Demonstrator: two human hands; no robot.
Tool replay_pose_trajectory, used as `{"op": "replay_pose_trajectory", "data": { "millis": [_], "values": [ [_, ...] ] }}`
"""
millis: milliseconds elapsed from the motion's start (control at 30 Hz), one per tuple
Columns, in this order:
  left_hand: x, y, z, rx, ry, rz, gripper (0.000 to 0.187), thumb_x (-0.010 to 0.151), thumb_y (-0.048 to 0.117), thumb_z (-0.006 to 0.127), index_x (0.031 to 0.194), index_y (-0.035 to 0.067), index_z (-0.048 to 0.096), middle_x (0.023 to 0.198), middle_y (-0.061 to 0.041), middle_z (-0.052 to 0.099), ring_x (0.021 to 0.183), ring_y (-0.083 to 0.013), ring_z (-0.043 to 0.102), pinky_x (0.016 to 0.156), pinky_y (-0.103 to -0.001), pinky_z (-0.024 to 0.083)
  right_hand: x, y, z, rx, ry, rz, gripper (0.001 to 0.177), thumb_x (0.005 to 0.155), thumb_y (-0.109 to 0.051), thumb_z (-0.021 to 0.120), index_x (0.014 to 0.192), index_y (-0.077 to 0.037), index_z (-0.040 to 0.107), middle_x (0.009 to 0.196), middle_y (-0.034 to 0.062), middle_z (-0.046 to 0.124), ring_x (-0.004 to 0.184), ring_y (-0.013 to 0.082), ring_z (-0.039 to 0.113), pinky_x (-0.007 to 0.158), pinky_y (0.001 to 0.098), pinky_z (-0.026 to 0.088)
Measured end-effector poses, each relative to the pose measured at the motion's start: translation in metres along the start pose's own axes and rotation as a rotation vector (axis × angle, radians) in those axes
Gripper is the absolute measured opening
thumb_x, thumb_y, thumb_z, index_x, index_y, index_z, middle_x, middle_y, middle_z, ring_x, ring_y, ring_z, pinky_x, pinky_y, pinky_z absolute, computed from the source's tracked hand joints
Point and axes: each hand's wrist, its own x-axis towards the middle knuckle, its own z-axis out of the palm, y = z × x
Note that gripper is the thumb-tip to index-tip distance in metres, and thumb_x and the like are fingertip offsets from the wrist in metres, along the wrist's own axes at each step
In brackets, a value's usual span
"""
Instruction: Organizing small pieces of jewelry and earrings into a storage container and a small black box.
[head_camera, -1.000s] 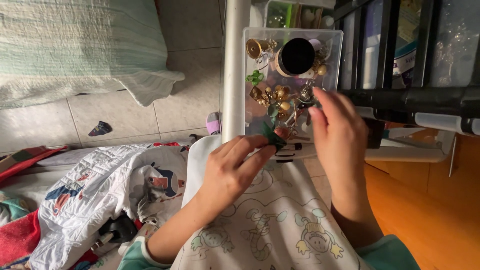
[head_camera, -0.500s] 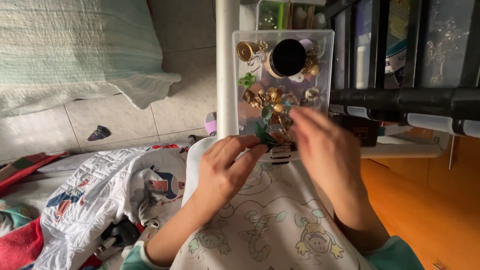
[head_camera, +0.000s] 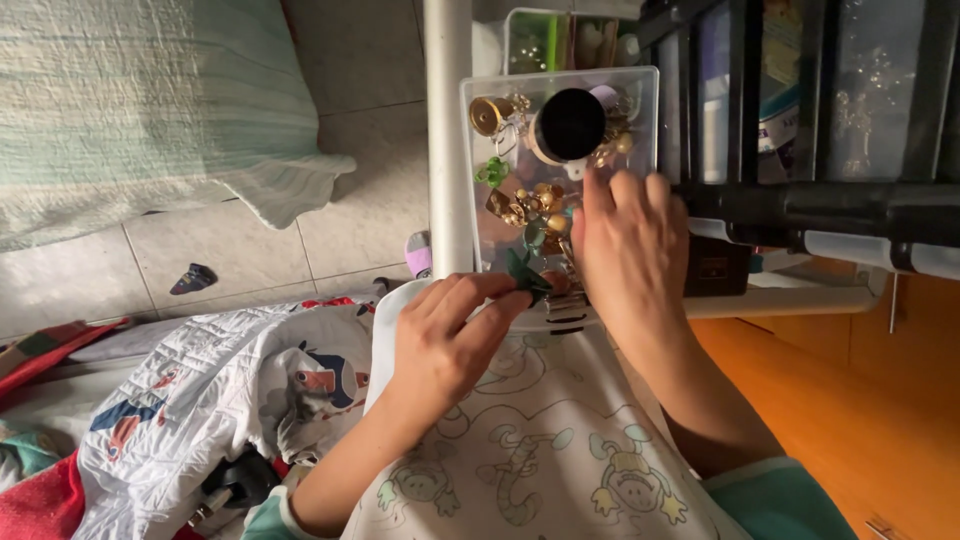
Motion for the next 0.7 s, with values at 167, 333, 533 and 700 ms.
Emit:
{"op": "replay_pose_trajectory", "data": {
  "millis": [167, 333, 533, 700],
  "values": [
    [0.0, -0.004, -0.003, -0.012, 0.005, -0.013, 0.03, 0.08, 0.0, 0.076, 0.108, 0.006, 0.07, 0.108, -0.004, 0.068, 0.093, -0.0209, 0.07, 0.075, -0.035, 0.057, -0.019, 0.003, -0.016, 0.141, -0.05, -0.043, 0.036, 0.089, -0.017, 0.076, 0.123, -0.006, 0.073, 0.095, 0.009, 0.062, 0.092, 0.0277, 0.057, 0.083, 0.0424, 0.05],
    [-0.001, -0.007, -0.003, -0.034, 0.016, -0.017, 0.029, 0.081, 0.0, 0.076, 0.109, 0.006, 0.07, 0.107, -0.004, 0.067, 0.092, -0.0207, 0.069, 0.074, -0.035, 0.056, -0.009, 0.003, -0.029, 0.285, -0.027, -0.028, 0.031, 0.09, -0.017, 0.079, 0.121, -0.011, 0.074, 0.106, 0.0082, 0.063, 0.1, 0.0294, 0.06, 0.086, 0.0405, 0.051],
    [0.001, -0.008, -0.006, -0.041, -0.002, -0.004, 0.029, 0.081, 0.0, 0.075, 0.109, 0.006, 0.07, 0.107, -0.004, 0.068, 0.091, -0.0212, 0.069, 0.075, -0.035, 0.056, 0.034, -0.003, -0.019, 0.387, 0.212, -0.113, 0.048, 0.095, -0.014, 0.081, 0.138, -0.004, 0.064, 0.14, 0.015, 0.059, 0.126, 0.035, 0.059, 0.106, 0.0429, 0.051],
    [0.001, -0.011, -0.009, -0.047, 0.005, -0.006, 0.031, 0.079, 0.0, 0.075, 0.109, 0.006, 0.07, 0.108, -0.005, 0.067, 0.092, -0.0216, 0.069, 0.077, -0.035, 0.057, 0.039, -0.009, -0.015, 0.262, 0.211, -0.073, 0.029, 0.088, -0.014, 0.085, 0.112, -0.008, 0.07, 0.132, 0.0106, 0.061, 0.125, 0.0317, 0.058, 0.108, 0.0452, 0.048]
  ]
}}
